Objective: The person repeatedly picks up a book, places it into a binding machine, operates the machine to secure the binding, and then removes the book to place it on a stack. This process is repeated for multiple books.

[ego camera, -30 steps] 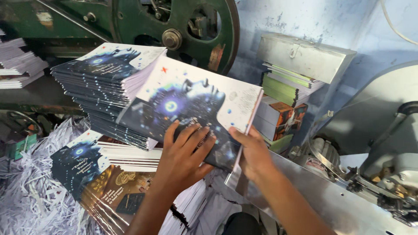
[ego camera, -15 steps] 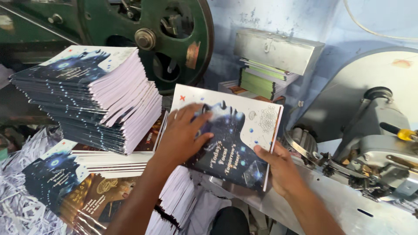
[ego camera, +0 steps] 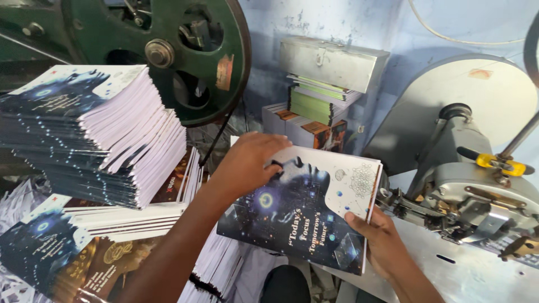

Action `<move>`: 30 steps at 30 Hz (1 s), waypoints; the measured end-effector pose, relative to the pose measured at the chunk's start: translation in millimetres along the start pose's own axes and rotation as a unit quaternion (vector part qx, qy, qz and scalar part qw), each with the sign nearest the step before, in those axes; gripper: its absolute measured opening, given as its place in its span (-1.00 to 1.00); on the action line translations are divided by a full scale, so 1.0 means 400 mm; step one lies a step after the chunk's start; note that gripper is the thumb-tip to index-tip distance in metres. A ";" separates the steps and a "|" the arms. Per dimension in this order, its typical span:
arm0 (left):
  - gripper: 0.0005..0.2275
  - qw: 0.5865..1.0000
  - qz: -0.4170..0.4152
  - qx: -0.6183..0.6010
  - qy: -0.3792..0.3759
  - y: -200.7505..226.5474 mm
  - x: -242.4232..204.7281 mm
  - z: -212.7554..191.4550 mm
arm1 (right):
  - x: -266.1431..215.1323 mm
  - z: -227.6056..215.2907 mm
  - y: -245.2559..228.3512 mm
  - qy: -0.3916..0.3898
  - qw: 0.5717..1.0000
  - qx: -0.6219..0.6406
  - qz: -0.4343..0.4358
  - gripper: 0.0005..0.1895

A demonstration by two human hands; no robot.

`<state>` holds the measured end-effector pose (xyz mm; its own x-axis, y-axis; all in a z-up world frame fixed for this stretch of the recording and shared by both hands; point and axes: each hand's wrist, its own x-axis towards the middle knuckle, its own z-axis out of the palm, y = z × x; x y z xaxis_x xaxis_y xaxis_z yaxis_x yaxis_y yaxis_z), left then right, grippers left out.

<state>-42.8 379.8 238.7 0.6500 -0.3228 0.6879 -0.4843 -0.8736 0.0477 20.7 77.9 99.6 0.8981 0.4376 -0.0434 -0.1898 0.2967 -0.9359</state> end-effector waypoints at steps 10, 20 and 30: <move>-0.55 0.995 -0.047 -0.064 -0.055 0.042 0.018 0.042 | -0.041 -0.082 0.014 0.025 0.999 -0.029 0.013 -0.47; -0.60 0.969 -0.161 -0.091 -0.162 0.052 0.035 0.045 | -0.052 -0.117 0.032 0.007 0.998 -0.065 -0.015 -0.44; -0.74 1.000 -0.006 -0.003 -0.023 0.067 -0.018 0.108 | -0.058 -0.159 0.064 0.063 0.997 -0.003 0.037 -0.47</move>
<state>-35.0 342.9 203.8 0.6820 -0.3297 0.6528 -0.4806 -0.8749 0.0603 20.3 21.6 54.3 0.9243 0.3485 -0.1555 -0.2555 0.2625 -0.9305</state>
